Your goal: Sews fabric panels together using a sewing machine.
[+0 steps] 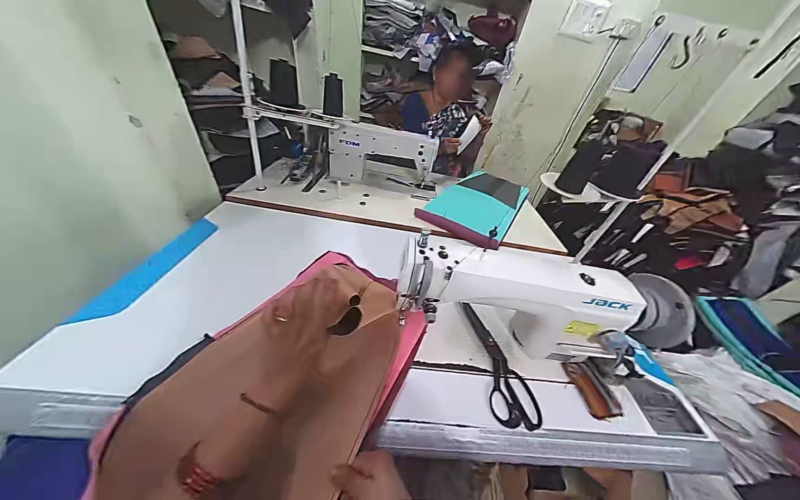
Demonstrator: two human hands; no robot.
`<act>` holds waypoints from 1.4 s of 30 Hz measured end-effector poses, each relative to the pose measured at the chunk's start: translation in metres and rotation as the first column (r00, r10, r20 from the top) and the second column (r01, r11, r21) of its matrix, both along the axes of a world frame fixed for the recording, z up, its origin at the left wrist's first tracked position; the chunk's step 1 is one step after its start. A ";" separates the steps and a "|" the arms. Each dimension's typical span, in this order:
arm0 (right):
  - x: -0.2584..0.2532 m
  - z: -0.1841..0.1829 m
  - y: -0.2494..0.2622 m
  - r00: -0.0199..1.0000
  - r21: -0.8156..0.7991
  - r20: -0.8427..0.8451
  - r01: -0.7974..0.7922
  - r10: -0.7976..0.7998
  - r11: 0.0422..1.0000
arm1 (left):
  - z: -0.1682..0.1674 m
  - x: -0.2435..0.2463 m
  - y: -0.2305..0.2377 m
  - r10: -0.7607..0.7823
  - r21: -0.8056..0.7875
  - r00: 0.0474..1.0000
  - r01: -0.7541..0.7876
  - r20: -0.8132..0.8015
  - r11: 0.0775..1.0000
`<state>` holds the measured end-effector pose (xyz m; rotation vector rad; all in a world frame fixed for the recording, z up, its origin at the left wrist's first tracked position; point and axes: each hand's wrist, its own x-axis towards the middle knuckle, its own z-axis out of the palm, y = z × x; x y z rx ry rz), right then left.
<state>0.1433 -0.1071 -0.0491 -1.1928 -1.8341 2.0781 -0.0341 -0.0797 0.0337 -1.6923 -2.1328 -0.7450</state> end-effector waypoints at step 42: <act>0.032 -0.049 0.062 0.993 0.927 -0.120 0.106 -0.019 -0.360 | -0.016 0.061 0.061 -0.298 -0.832 0.946 0.262 0.123 0.488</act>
